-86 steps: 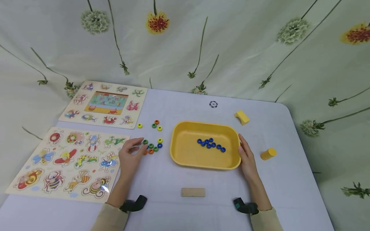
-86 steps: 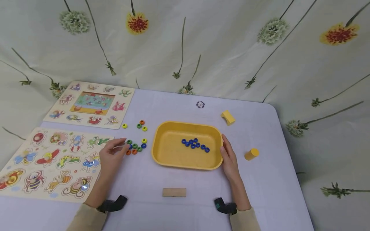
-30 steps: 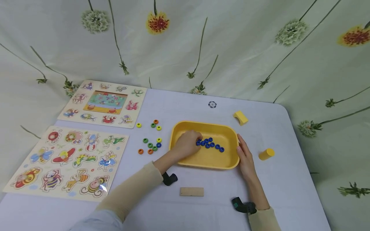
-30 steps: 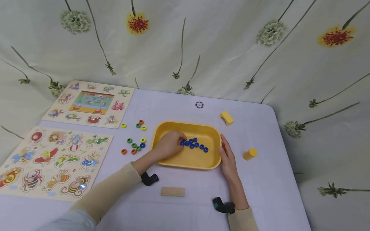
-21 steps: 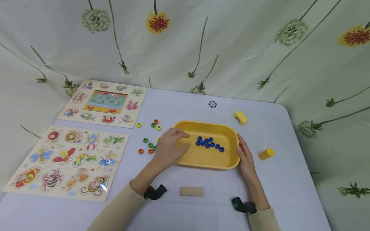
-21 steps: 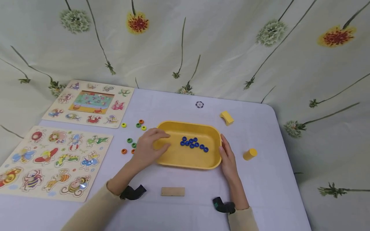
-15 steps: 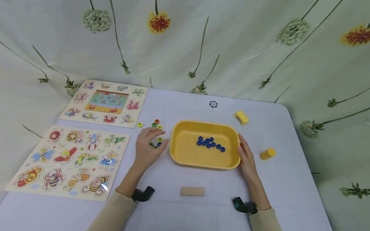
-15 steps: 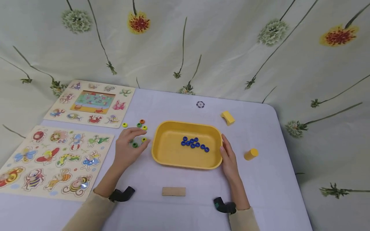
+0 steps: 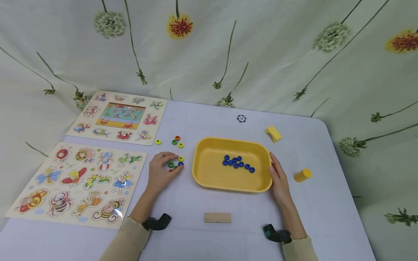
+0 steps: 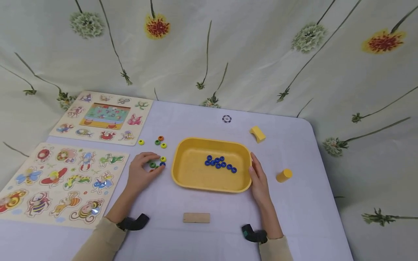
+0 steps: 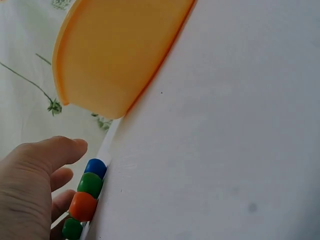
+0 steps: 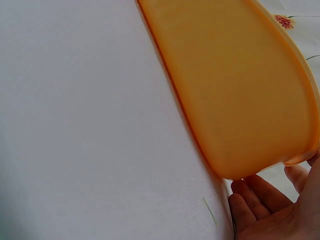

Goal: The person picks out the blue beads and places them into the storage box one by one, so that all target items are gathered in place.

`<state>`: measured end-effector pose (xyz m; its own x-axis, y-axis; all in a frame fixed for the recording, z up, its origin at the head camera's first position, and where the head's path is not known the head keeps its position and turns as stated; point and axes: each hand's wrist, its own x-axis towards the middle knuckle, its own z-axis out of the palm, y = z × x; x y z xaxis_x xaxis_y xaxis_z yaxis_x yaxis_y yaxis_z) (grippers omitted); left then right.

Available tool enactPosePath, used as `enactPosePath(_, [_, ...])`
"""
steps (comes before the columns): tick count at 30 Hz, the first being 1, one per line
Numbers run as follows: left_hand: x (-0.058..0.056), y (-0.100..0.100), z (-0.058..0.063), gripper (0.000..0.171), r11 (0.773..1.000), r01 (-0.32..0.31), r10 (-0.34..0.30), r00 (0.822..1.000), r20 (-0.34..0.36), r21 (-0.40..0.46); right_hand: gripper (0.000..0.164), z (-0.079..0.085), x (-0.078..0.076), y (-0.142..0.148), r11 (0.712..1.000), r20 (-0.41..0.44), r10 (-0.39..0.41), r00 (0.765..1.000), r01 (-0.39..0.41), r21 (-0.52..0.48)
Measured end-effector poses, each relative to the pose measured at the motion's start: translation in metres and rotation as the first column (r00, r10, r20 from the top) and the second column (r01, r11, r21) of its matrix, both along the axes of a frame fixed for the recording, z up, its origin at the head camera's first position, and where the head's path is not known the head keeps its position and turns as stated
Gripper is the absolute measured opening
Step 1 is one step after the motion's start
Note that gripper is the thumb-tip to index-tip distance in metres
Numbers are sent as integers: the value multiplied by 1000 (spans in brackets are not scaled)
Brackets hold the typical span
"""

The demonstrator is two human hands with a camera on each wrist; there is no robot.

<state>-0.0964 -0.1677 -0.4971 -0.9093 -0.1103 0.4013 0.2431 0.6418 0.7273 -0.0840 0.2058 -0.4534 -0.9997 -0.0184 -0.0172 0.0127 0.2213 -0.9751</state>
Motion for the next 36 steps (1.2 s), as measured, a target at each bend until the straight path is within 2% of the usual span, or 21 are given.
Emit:
enactPosePath(12, [0,2,-4,31,992,-19,22,999,27,-121,45,-1,1,1,1000,-19,17,1000,-17,17])
enactPosePath(19, [1,5,-1,23,985,-20,25,999,24,-171,43,-14,-5,8,1000,-12,16,1000,-16,-16])
enactPosePath(23, [2,7,9,22,985,-37,46,998,45,-169,43,-21,-9,10,999,-24,33,999,-33,-1])
enactPosePath(27, [3,18,33,21,988,-75,82,996,47,-133,43,-22,-10,10,999,-37,45,998,-45,7])
enactPosePath(29, [3,29,49,21,995,-47,50,998,29,-84,43,-21,-10,10,999,-33,44,998,-44,3])
enactPosePath(32, [-1,52,71,23,997,72,-72,997,17,-1,44,-15,-8,9,999,-21,40,999,-40,-2])
enactPosePath(34, [-7,69,80,23,986,161,-162,986,30,34,44,-9,-6,6,999,-14,31,999,-31,-6])
enactPosePath(36, [-16,87,84,22,974,227,-228,972,63,23,44,-4,-3,4,1000,-11,26,1000,-26,-3])
